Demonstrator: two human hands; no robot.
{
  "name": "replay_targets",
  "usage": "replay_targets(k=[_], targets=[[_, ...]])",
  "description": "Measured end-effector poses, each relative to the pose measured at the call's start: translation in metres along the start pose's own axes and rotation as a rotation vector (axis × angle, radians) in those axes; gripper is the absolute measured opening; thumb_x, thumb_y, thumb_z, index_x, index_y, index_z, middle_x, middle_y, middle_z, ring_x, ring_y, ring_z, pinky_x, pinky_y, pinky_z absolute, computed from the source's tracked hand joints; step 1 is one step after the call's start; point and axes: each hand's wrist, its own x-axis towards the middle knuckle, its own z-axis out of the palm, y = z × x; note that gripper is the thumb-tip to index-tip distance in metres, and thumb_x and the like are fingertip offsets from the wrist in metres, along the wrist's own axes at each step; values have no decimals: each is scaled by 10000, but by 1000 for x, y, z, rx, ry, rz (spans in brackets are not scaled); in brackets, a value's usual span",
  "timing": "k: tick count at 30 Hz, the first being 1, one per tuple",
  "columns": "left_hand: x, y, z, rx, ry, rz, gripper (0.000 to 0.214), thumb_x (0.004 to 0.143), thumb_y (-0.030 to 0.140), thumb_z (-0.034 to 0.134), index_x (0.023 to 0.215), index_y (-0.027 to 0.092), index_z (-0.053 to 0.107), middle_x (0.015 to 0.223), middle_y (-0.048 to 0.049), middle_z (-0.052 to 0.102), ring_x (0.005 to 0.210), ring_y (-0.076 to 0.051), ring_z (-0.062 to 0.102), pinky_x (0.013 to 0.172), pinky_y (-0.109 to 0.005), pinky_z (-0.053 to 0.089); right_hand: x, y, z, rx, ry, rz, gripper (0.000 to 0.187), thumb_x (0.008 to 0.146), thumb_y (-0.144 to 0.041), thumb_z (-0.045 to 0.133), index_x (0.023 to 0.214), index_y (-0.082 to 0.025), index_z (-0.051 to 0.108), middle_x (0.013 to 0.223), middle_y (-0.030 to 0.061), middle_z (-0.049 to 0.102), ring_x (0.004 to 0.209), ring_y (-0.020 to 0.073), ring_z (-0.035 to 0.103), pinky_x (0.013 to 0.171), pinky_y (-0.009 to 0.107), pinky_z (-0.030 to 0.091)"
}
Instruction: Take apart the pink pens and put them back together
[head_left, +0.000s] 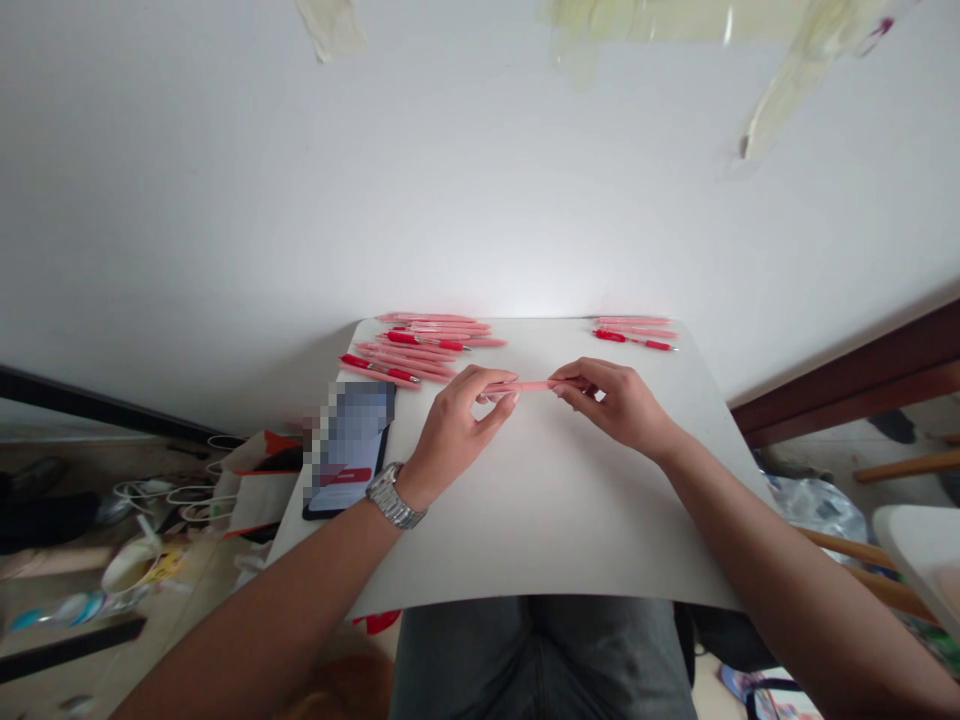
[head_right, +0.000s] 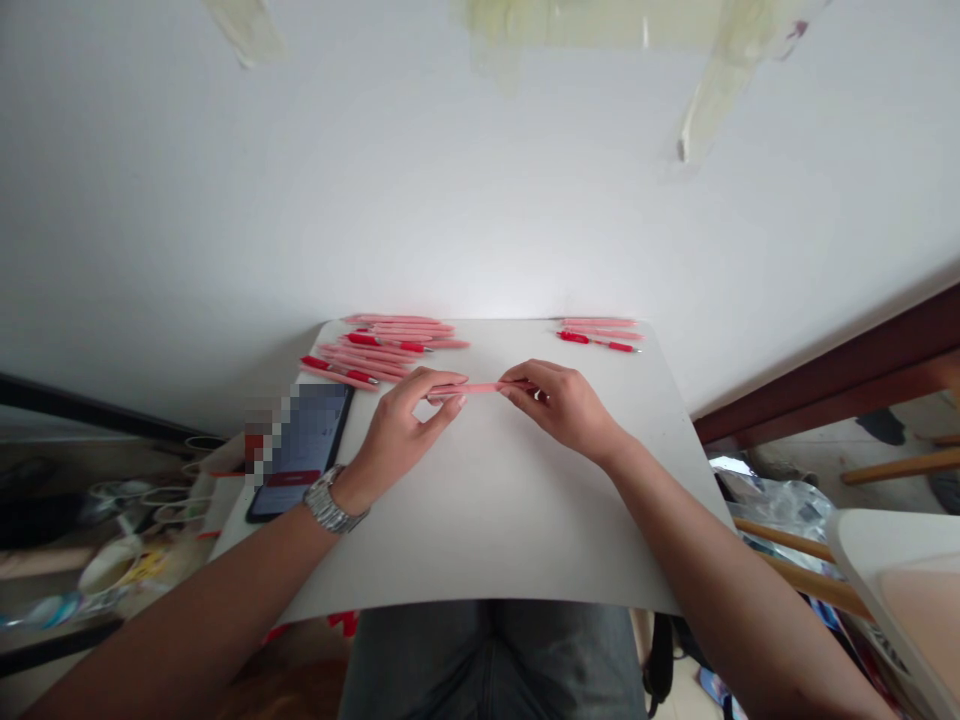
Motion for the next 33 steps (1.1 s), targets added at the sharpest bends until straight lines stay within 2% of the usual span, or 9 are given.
replay_targets(k=[4, 13, 18, 21, 24, 29, 33], targets=[[0, -5, 1, -70, 66, -85, 194, 1036, 342, 625, 1179, 222, 679, 1136, -61, 741, 995, -178, 710, 887, -319, 589, 0, 3, -1, -8, 59, 31, 324, 1034, -505, 599, 1061, -208, 726, 894, 69, 732, 697, 177, 643, 655, 338, 543], [1, -5, 2, -80, 58, -94, 180, 1037, 354, 618, 1127, 206, 668, 1066, -62, 727, 952, -175, 689, 852, -305, 570, -2, 5, 0, -39, 49, 18, 241, 1034, -430, 613, 1075, -218, 722, 936, 66, 751, 758, 182, 656, 683, 331, 551], [0, -3, 3, -84, 41, -72, 157, 1030, 332, 625, 1092, 202, 688, 1031, -50, 723, 915, -166, 671, 837, -295, 554, -3, 7, 1, -155, 21, -93, 182, 1040, -346, 605, 1134, -223, 701, 975, 59, 763, 813, 185, 687, 711, 323, 545], [0, 0, 2, -93, 20, -51, 134, 1013, 290, 647, 1104, 204, 696, 1036, -46, 720, 916, -162, 667, 843, -291, 550, -3, 7, 3, -257, 11, -194, 194, 1043, -312, 608, 1191, -216, 690, 1017, 68, 778, 892, 214, 714, 774, 353, 547], [0, 3, 1, -96, -4, -19, 106, 997, 241, 657, 1089, 206, 695, 1012, -32, 710, 894, -150, 652, 834, -281, 538, -3, 4, 6, -315, -4, -253, 223, 1051, -306, 603, 1237, -211, 681, 1006, 72, 786, 884, 229, 712, 780, 375, 542], [0, 8, 1, -103, -40, 17, 57, 983, 195, 655, 1029, 201, 687, 939, -13, 692, 843, -135, 629, 807, -268, 521, -3, -1, 10, -276, -31, -268, 228, 1067, -309, 583, 1246, -216, 687, 1009, 77, 790, 875, 220, 706, 770, 362, 536], [-1, 6, 2, -174, -29, 1, 90, 984, 210, 665, 1067, 200, 698, 970, -26, 700, 872, -145, 649, 823, -274, 534, -5, -6, 12, -192, -58, -238, 217, 1071, -314, 574, 1214, -224, 711, 1016, 70, 790, 858, 200, 697, 774, 335, 524]])
